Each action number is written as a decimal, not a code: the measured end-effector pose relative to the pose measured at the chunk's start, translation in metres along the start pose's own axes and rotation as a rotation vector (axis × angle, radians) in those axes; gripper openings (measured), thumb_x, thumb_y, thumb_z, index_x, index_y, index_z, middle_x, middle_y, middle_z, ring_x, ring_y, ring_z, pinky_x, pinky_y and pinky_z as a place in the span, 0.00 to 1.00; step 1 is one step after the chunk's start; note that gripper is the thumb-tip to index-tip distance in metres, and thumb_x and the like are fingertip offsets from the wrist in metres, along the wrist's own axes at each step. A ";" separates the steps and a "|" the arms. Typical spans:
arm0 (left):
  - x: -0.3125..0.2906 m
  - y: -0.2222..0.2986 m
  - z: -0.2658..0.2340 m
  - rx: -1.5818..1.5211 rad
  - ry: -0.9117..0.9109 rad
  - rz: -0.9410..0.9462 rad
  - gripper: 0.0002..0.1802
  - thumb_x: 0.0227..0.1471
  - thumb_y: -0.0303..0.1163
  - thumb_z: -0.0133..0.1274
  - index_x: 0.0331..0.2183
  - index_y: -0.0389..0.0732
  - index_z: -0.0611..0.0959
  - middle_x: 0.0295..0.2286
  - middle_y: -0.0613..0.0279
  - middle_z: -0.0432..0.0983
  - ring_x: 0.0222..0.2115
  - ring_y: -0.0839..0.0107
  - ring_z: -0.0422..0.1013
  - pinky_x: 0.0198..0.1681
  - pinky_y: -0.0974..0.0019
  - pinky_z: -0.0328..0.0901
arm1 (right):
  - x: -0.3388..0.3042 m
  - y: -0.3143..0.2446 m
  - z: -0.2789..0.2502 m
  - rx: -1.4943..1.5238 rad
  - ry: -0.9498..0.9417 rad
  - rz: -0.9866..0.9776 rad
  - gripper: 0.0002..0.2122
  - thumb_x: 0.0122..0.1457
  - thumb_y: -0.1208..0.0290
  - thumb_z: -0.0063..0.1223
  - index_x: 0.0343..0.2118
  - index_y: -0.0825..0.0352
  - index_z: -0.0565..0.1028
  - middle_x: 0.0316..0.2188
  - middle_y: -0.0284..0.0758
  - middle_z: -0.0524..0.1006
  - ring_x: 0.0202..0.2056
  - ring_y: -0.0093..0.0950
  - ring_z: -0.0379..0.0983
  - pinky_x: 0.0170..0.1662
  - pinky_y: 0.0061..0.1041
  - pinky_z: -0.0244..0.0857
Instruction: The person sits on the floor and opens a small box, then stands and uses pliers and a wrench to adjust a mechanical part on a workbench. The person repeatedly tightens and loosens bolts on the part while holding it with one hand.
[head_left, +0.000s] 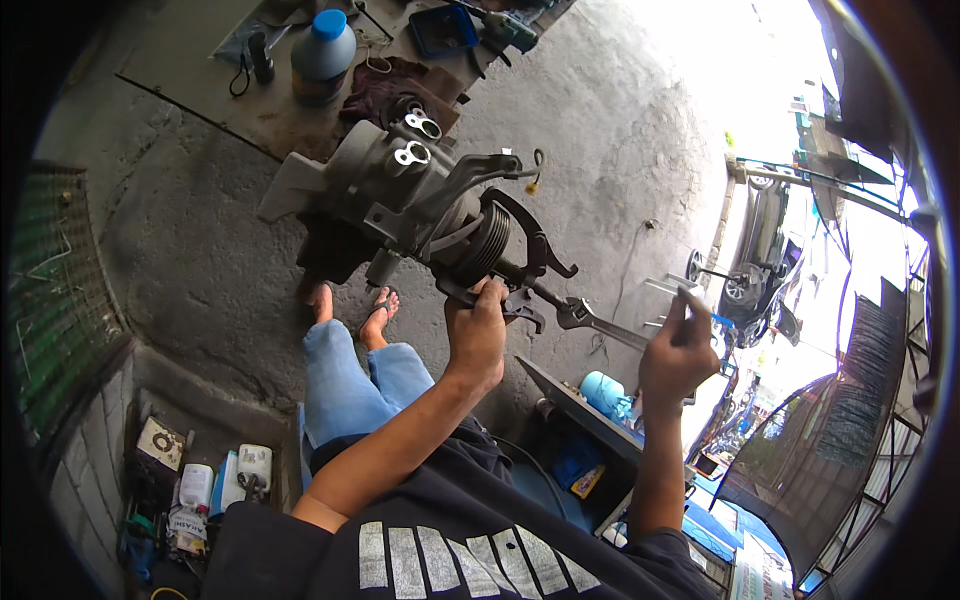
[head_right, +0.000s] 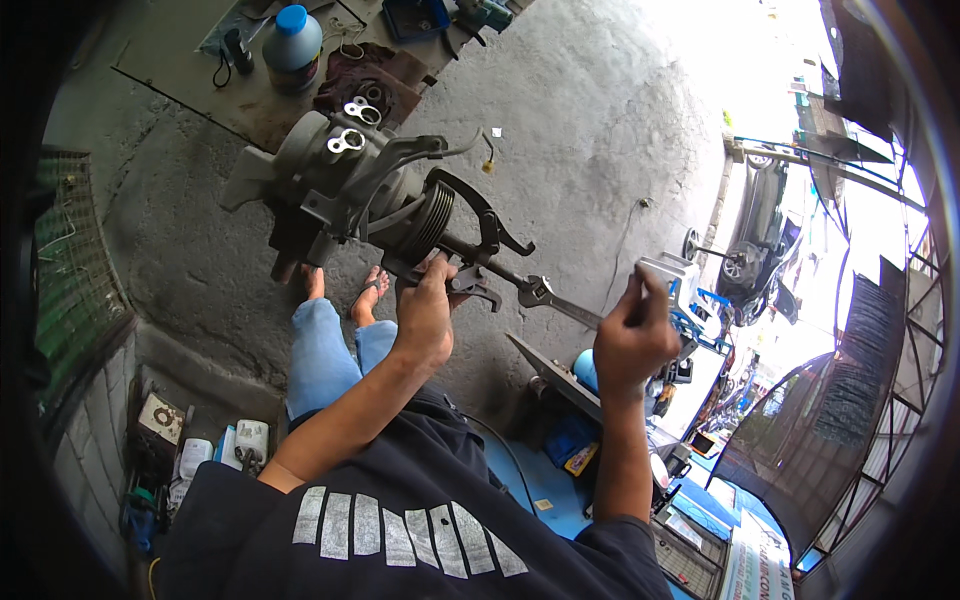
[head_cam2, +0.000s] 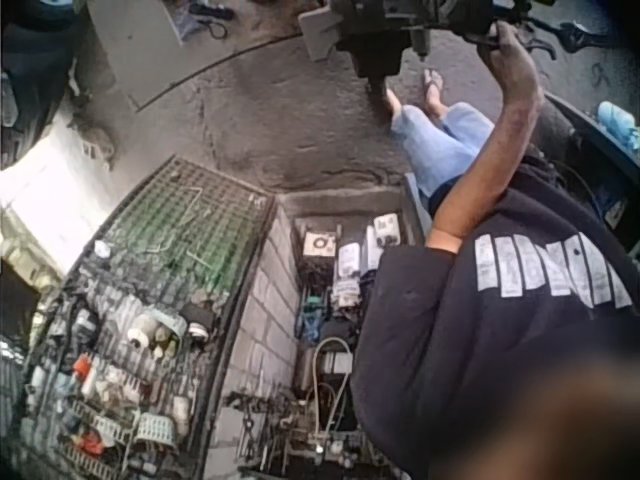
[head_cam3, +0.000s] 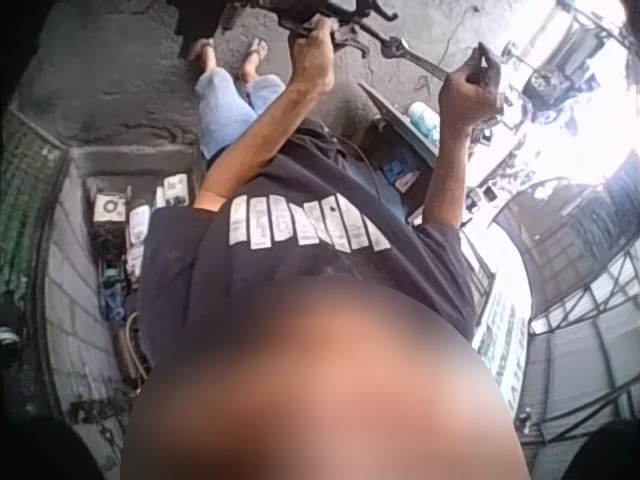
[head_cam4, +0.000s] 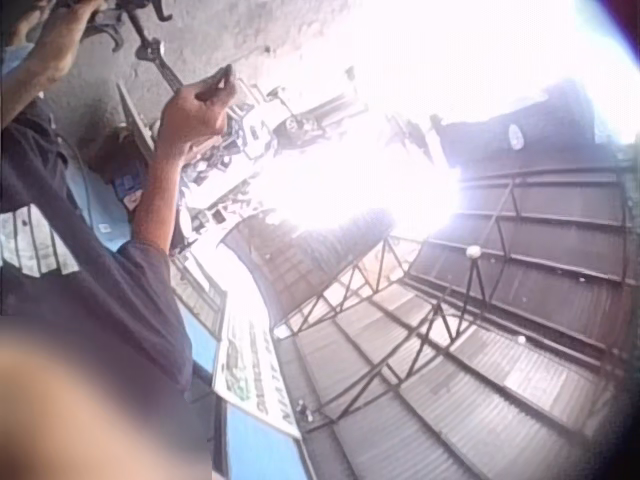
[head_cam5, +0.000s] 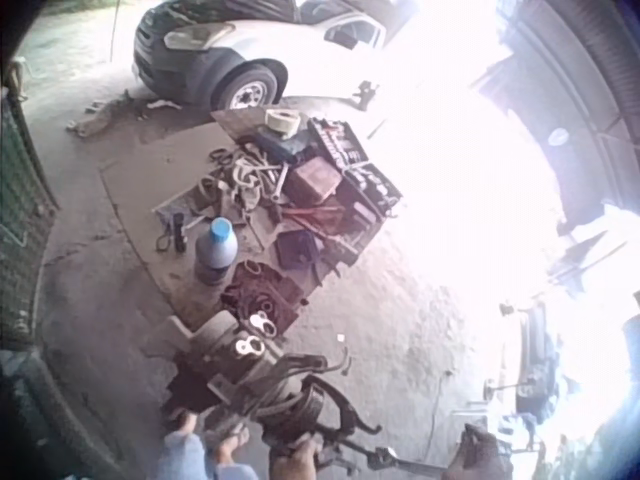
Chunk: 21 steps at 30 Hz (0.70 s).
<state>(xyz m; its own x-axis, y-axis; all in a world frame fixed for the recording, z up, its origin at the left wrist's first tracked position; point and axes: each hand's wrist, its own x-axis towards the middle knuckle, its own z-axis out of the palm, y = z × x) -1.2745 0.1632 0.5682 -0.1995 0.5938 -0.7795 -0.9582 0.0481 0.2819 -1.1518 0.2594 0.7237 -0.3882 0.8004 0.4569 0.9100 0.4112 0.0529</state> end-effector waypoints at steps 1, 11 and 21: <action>0.001 -0.001 -0.002 0.017 0.004 -0.002 0.11 0.61 0.38 0.55 0.38 0.41 0.79 0.34 0.67 0.72 0.35 0.78 0.69 0.41 0.68 0.69 | 0.011 0.002 0.007 0.022 0.042 0.017 0.06 0.60 0.78 0.59 0.39 0.64 0.83 0.11 0.31 0.69 0.13 0.17 0.60 0.18 0.24 0.52; -0.001 -0.001 0.006 -0.112 0.040 0.107 0.12 0.53 0.23 0.50 0.20 0.45 0.71 0.22 0.74 0.66 0.26 0.82 0.62 0.31 0.72 0.60 | 0.073 0.027 0.071 0.266 -0.016 0.359 0.07 0.62 0.71 0.60 0.37 0.70 0.83 0.13 0.30 0.74 0.15 0.17 0.61 0.21 0.26 0.52; -0.009 0.021 0.002 -0.065 -0.012 -0.023 0.14 0.56 0.24 0.54 0.45 0.42 0.77 0.42 0.61 0.76 0.42 0.72 0.76 0.44 0.63 0.76 | 0.057 0.024 0.078 0.312 0.150 0.380 0.20 0.69 0.58 0.52 0.30 0.71 0.83 0.12 0.30 0.71 0.14 0.17 0.61 0.21 0.23 0.53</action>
<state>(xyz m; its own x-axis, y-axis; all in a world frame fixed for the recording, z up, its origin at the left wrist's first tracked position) -1.2919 0.1601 0.5824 -0.1751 0.6031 -0.7782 -0.9739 0.0098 0.2268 -1.1637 0.3483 0.6820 0.0072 0.8565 0.5162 0.8869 0.2330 -0.3990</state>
